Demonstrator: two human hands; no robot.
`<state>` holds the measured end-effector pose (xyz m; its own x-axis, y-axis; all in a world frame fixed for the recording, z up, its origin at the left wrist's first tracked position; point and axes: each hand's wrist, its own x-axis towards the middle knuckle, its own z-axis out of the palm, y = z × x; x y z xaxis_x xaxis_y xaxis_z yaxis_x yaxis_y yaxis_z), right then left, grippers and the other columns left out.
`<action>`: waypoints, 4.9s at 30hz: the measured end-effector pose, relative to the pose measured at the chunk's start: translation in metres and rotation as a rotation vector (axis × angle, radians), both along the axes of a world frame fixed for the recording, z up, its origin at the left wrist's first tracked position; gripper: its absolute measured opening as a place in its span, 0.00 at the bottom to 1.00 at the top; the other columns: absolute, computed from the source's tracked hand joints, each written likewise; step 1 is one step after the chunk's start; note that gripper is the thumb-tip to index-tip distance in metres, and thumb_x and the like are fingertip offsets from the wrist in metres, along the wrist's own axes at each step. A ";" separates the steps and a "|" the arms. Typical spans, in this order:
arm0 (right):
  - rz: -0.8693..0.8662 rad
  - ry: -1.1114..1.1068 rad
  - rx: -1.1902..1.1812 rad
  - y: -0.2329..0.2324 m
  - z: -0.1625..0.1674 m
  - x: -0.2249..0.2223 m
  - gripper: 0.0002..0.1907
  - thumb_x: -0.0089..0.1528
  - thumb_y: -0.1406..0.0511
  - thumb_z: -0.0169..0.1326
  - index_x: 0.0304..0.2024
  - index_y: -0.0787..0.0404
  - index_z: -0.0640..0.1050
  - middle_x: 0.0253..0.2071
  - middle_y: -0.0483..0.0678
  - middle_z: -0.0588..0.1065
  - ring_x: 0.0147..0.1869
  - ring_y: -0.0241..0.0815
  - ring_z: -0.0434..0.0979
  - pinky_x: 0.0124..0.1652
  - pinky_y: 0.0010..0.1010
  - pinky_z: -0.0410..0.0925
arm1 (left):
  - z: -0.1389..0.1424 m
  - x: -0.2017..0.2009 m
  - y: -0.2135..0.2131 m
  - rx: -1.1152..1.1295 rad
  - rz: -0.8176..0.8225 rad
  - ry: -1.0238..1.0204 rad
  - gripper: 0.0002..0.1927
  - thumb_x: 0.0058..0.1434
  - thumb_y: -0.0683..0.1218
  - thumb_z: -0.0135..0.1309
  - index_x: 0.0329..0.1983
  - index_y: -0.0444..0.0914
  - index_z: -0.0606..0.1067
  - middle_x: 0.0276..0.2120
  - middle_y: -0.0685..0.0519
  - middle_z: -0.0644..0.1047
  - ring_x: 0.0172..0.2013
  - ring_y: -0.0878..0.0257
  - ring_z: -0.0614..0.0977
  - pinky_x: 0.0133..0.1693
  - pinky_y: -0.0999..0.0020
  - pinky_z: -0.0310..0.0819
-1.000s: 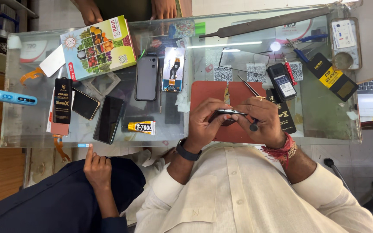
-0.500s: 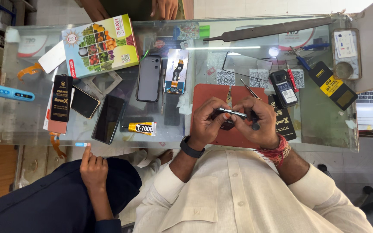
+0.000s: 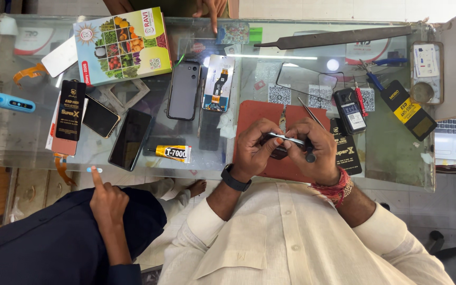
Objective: The person uses a small screwdriver to work on the internal components of a disassembled smartphone held in their left hand. They repeatedly adjust the phone's position and continue manipulating internal parts while another person sits nearby.
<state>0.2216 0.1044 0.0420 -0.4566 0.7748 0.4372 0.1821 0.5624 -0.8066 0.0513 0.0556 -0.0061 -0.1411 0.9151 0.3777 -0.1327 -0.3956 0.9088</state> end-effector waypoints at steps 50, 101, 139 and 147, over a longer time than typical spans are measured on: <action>-0.066 0.010 0.003 -0.013 0.020 0.007 0.27 0.49 0.70 0.71 0.51 0.66 0.79 0.42 0.50 0.81 0.23 0.34 0.67 0.24 0.24 0.61 | -0.022 0.013 -0.013 -0.088 0.026 -0.513 0.12 0.62 0.30 0.61 0.47 0.33 0.77 0.43 0.43 0.82 0.46 0.55 0.85 0.50 0.60 0.83; 0.014 -0.172 -0.063 -0.007 -0.045 0.027 0.09 0.58 0.72 0.65 0.38 0.62 0.78 0.32 0.45 0.75 0.30 0.34 0.69 0.31 0.28 0.63 | 0.006 -0.024 0.000 -0.059 -0.018 0.669 0.14 0.56 0.43 0.67 0.46 0.41 0.83 0.36 0.54 0.82 0.37 0.56 0.79 0.42 0.61 0.73; 0.044 -0.102 0.002 -0.008 -0.057 0.054 0.12 0.55 0.75 0.64 0.40 0.66 0.77 0.36 0.48 0.77 0.25 0.31 0.67 0.27 0.25 0.60 | 0.021 0.010 -0.010 0.033 0.113 1.061 0.06 0.61 0.46 0.61 0.41 0.46 0.83 0.33 0.60 0.80 0.46 0.60 0.78 0.65 0.31 0.48; -0.003 -0.053 -0.108 -0.015 -0.066 0.068 0.11 0.56 0.75 0.63 0.38 0.64 0.76 0.37 0.46 0.77 0.26 0.30 0.67 0.27 0.24 0.60 | 0.027 0.013 -0.009 0.031 0.122 1.079 0.06 0.61 0.47 0.61 0.41 0.46 0.83 0.33 0.59 0.80 0.46 0.58 0.79 0.65 0.28 0.46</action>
